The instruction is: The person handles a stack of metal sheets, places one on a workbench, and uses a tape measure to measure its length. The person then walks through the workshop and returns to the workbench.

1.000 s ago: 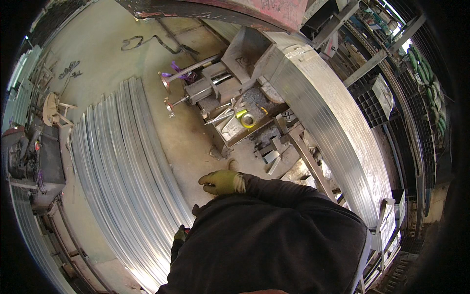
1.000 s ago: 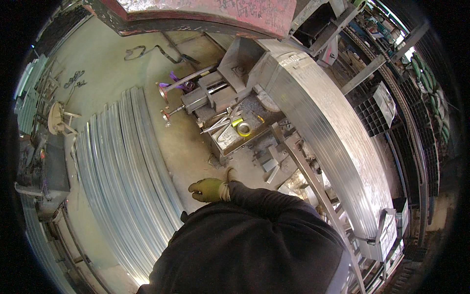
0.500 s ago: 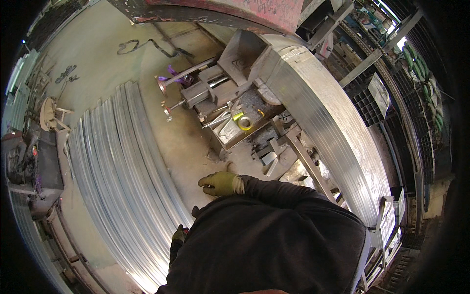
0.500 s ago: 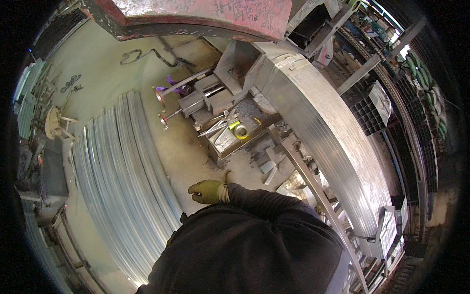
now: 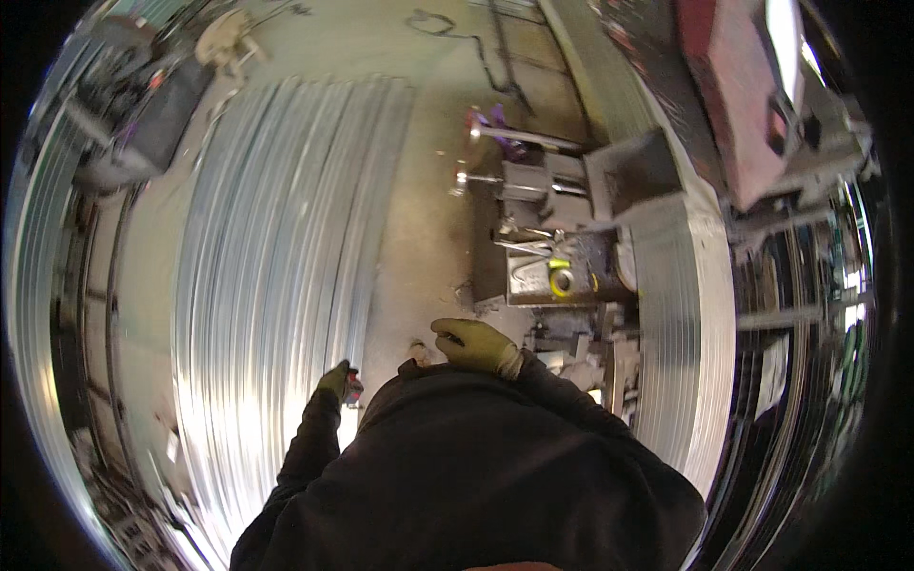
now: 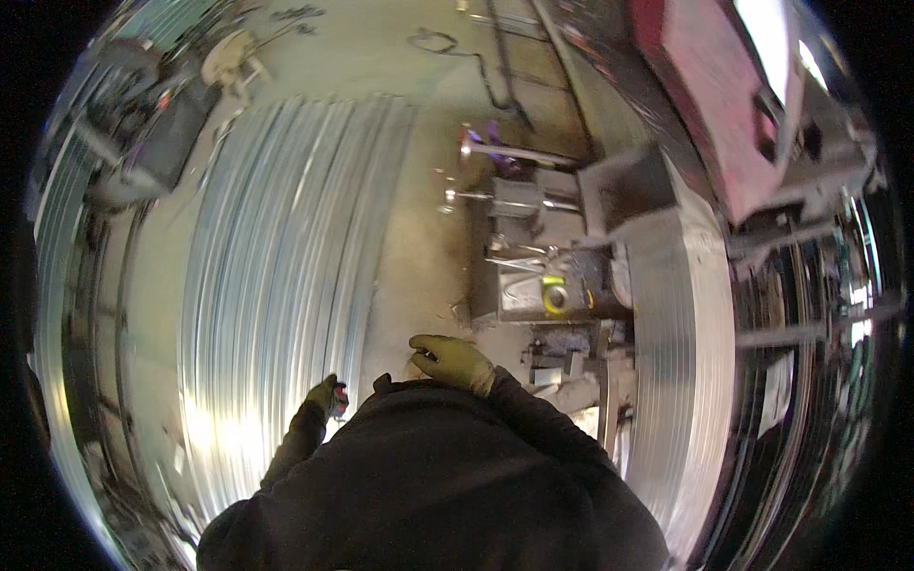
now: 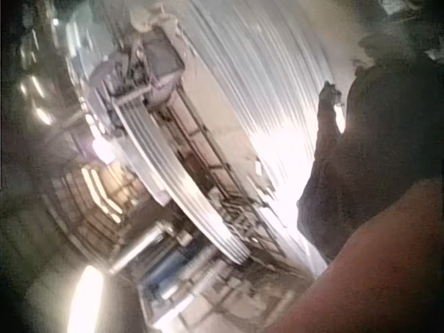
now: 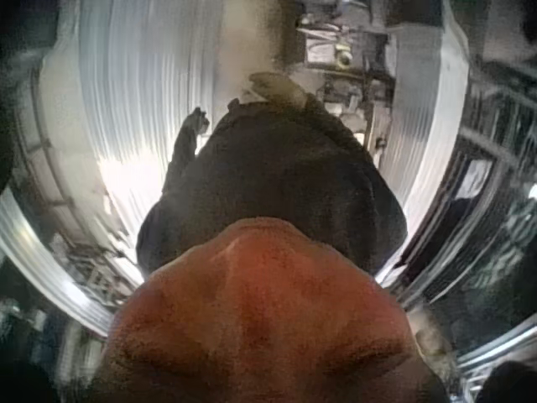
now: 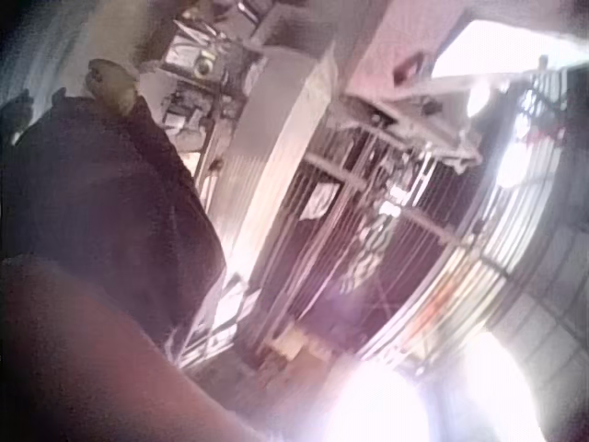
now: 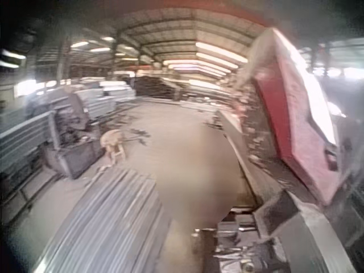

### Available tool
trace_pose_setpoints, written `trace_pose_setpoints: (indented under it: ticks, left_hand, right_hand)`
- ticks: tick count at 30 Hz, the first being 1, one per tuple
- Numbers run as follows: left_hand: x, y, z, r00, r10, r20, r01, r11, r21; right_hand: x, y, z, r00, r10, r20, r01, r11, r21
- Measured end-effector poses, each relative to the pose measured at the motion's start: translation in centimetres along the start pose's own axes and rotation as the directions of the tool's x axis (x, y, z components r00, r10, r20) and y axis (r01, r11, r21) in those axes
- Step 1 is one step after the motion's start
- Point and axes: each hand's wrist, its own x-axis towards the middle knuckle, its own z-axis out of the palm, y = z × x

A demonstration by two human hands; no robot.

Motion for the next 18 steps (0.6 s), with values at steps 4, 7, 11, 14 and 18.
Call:
trace_pose_setpoints:
  ticks: [4,7,11,14,18]
  left_hand:
    - [-1.4,4.4,6.2,0.985,0.173,0.014,-0.172,0.985,-0.03]
    - [-3.0,8.8,12.6,0.923,0.384,-0.01,-0.378,0.912,0.162]
    - [-3.9,14.5,19.6,0.845,0.513,0.152,-0.535,0.82,0.205]
    - [-2.2,18.4,23.2,0.8,0.569,0.191,-0.591,0.802,0.083]
    - [-0.9,24.4,26.4,0.548,0.761,0.348,-0.807,0.371,0.46]
  right_hand:
    - [3.7,-1.3,-0.1,0.995,-0.036,0.096,0.036,0.999,0.0]
    - [7.3,-1.8,-0.2,0.972,-0.045,0.231,0.022,0.994,0.103]
    - [13.3,-2.5,0.4,0.953,0.135,0.272,-0.26,0.824,0.504]
    - [18.3,-1.6,-1.3,0.971,0.144,0.193,-0.237,0.711,0.662]
    - [25.6,1.1,-4.7,0.972,-0.235,0.028,0.236,0.967,-0.096]
